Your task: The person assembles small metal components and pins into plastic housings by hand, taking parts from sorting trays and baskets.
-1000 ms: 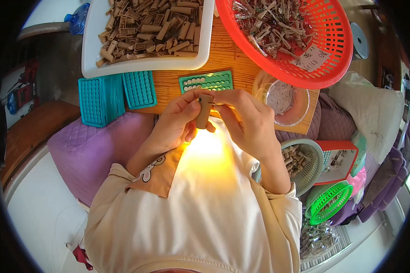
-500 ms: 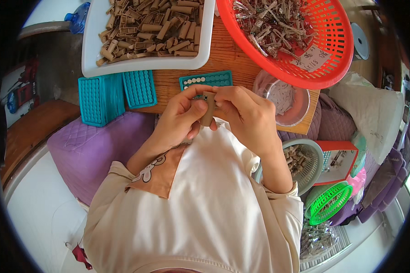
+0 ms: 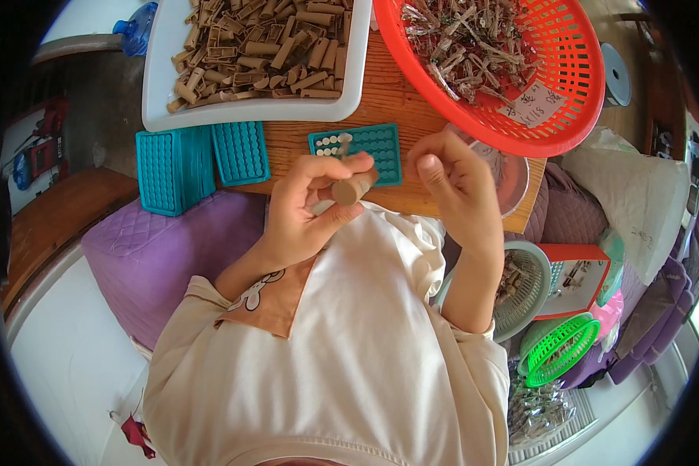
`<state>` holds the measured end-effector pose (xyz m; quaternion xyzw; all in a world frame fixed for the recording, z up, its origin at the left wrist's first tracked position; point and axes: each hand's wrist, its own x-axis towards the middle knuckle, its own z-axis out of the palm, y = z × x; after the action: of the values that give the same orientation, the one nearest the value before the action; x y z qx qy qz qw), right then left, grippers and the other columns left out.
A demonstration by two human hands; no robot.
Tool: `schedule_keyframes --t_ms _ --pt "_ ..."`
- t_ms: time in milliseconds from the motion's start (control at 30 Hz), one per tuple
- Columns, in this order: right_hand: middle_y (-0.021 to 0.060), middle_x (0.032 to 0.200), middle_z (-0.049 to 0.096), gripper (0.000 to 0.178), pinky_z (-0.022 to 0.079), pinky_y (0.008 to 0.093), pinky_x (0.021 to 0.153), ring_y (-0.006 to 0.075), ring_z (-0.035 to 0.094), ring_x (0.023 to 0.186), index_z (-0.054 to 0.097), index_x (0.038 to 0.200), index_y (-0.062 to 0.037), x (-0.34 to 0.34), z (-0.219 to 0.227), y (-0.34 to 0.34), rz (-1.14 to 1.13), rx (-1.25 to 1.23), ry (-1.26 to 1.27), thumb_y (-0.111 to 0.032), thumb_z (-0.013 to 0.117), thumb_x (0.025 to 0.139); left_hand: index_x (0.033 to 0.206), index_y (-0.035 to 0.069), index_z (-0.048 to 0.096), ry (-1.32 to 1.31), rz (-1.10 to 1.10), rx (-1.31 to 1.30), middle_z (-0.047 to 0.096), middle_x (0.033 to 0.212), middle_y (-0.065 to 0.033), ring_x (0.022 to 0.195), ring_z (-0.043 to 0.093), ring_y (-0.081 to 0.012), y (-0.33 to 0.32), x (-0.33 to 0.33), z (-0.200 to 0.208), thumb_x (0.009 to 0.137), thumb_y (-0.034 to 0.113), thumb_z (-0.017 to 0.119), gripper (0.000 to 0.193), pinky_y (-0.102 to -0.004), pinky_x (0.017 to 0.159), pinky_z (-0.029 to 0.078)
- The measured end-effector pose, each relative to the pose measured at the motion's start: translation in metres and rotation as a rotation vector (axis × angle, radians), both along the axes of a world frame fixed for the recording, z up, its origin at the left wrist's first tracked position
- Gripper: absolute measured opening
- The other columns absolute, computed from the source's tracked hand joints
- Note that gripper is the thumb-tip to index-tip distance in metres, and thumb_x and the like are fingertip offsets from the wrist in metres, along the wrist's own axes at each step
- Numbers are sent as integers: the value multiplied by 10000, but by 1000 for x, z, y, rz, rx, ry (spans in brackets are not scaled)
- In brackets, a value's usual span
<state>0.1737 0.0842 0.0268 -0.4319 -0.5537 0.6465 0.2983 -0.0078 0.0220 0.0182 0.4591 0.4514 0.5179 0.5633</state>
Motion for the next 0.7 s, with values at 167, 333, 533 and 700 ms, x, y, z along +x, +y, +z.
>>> schedule_keyframes --t_ms 167,333,533,700 --pt "18 807 520 422 393 221 642 95 483 719 517 911 -4 -20 -4 -28 124 -325 126 -391 351 893 895 45 469 289 46 464 550 1022 -130 1017 512 -319 5 3 -12 639 -44 660 332 -331 776 464" --pt "17 866 504 342 383 241 726 97 467 782 469 1013 -14 -42 -10 -33 -60 -523 726 -325 442 874 908 67 481 298 82 543 434 1049 -122 1111 398 -325 6 6 -20 590 115 746 417 -391 897 366" --pt "59 985 461 369 347 288 818 141 433 882 406 1084 -15 -50 7 -36 -60 -193 614 -314 445 872 1082 6 436 -81 33 130 465 993 -105 915 479 -198 6 2 -10 537 346 764 722 -294 789 394" --pt "61 956 458 450 330 282 795 145 406 871 419 1063 -11 -57 15 -39 35 -86 551 -416 400 868 1100 -7 434 63 -209 80 521 900 -89 790 529 -154 24 -5 24 487 334 784 784 -259 690 423"
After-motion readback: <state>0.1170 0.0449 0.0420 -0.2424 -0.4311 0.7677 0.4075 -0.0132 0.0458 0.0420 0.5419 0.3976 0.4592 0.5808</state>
